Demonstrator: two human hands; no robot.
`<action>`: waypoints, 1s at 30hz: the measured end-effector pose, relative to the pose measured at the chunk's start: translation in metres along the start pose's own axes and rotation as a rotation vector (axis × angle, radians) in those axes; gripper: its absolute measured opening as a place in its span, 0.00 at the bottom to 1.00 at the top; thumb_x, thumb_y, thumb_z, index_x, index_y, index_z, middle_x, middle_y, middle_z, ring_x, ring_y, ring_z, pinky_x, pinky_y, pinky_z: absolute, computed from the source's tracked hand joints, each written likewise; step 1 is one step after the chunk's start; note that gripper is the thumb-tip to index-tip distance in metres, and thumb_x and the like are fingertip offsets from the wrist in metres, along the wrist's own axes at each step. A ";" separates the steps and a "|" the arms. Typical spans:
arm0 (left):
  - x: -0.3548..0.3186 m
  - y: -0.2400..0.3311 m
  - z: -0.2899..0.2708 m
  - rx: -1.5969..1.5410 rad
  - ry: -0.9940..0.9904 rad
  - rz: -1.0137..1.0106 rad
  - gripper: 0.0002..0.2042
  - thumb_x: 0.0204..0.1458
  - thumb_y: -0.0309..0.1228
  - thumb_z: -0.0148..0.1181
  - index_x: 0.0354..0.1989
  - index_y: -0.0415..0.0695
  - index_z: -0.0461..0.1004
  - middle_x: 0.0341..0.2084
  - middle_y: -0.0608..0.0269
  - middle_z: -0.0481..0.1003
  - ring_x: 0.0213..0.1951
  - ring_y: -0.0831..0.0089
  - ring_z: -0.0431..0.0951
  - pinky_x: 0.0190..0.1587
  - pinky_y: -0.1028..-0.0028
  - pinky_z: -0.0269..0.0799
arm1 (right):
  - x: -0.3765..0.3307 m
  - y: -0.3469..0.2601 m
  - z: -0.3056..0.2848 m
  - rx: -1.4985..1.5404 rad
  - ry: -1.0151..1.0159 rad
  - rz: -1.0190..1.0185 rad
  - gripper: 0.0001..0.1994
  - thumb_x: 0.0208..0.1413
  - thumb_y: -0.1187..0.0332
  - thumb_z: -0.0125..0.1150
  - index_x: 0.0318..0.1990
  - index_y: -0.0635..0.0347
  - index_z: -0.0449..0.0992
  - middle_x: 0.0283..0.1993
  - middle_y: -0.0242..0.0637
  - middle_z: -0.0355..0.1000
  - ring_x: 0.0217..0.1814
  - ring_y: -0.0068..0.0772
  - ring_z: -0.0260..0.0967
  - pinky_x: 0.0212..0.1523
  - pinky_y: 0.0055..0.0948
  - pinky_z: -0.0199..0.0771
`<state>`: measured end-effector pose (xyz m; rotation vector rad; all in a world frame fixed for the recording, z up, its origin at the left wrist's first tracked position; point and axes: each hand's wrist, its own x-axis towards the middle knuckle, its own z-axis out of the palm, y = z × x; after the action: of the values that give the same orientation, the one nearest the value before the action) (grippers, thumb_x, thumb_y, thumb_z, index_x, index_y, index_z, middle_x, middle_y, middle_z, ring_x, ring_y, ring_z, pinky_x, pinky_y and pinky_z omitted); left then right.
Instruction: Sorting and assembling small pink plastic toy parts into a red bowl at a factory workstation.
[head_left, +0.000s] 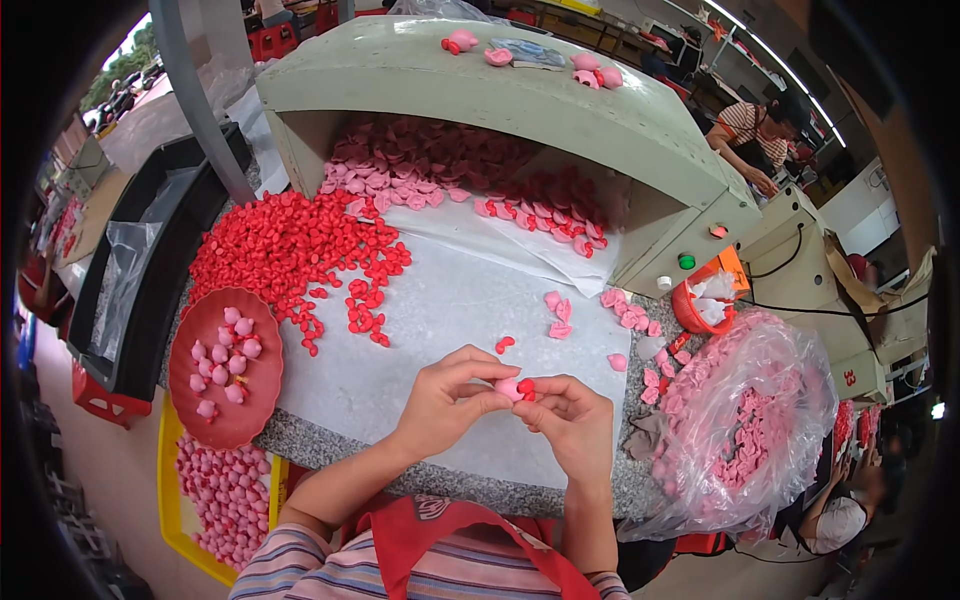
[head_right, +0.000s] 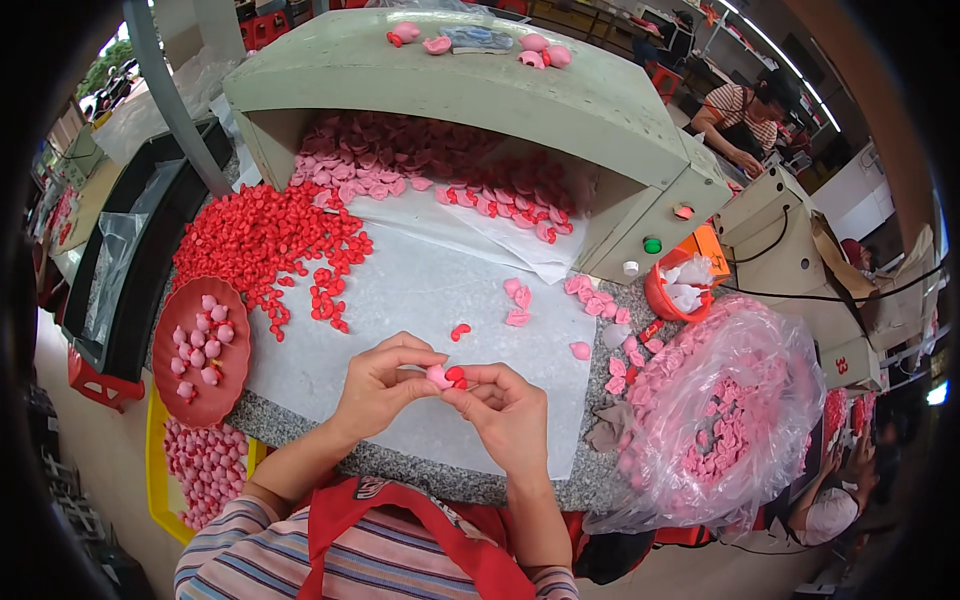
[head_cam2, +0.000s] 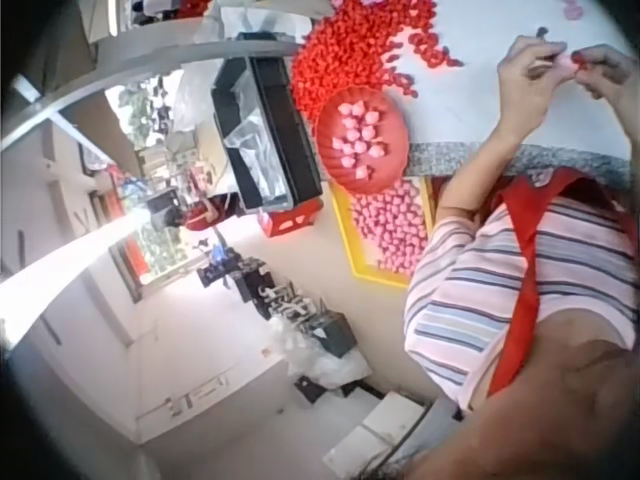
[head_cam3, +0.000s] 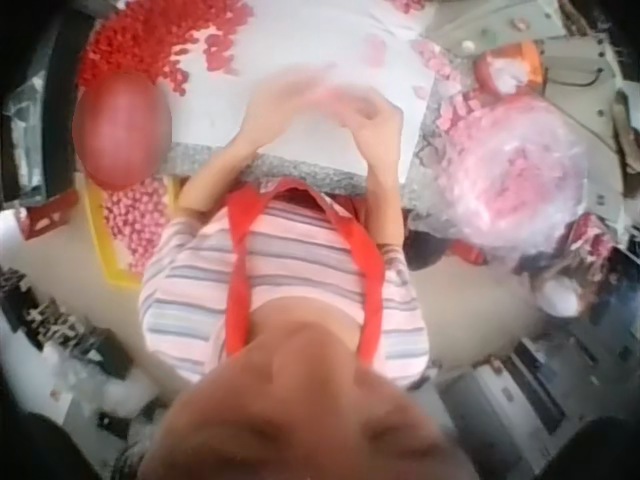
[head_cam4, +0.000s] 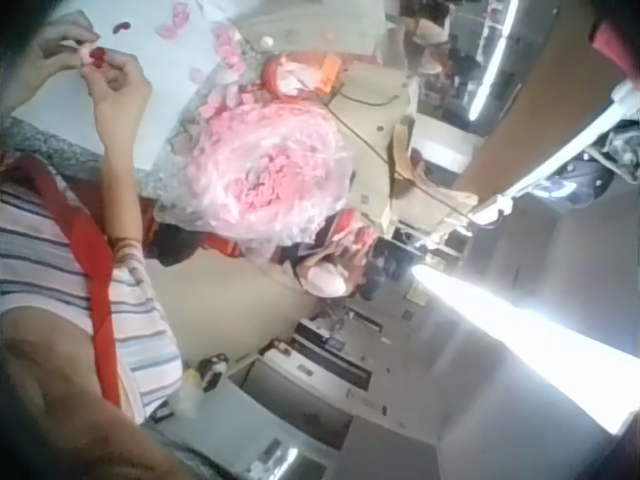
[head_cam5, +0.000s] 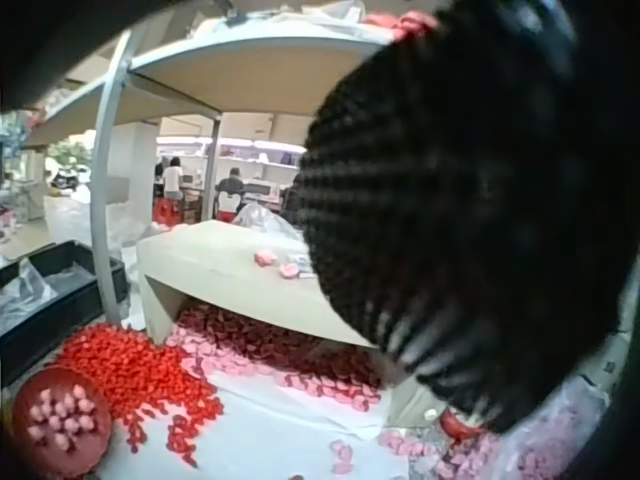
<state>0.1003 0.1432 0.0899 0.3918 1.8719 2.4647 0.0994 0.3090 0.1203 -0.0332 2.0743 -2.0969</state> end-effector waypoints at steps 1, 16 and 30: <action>-0.001 0.003 0.003 0.134 0.038 0.069 0.13 0.44 0.14 0.59 0.40 0.32 0.72 0.37 0.56 0.71 0.40 0.70 0.74 0.43 0.72 0.75 | -0.002 -0.002 0.001 0.001 0.000 0.002 0.11 0.43 0.80 0.65 0.36 0.68 0.74 0.27 0.34 0.74 0.25 0.16 0.68 0.26 0.14 0.68; 0.009 -0.008 -0.012 -0.310 -0.074 -0.366 0.10 0.45 0.18 0.60 0.37 0.32 0.72 0.33 0.57 0.75 0.37 0.74 0.75 0.41 0.76 0.73 | 0.006 0.000 0.011 -0.621 0.024 -0.286 0.15 0.36 0.71 0.73 0.28 0.63 0.70 0.22 0.30 0.70 0.20 0.15 0.66 0.22 0.15 0.67; 0.017 -0.027 -0.002 -0.103 -0.019 -0.181 0.08 0.43 0.14 0.59 0.32 0.34 0.71 0.31 0.61 0.71 0.37 0.74 0.73 0.40 0.75 0.74 | 0.023 0.026 0.001 -0.654 0.074 -0.527 0.12 0.38 0.75 0.67 0.28 0.60 0.68 0.24 0.32 0.67 0.21 0.27 0.68 0.21 0.24 0.69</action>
<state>0.0798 0.1520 0.0667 0.2301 1.6833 2.4152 0.0801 0.3047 0.0918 -0.6634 2.9481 -1.5293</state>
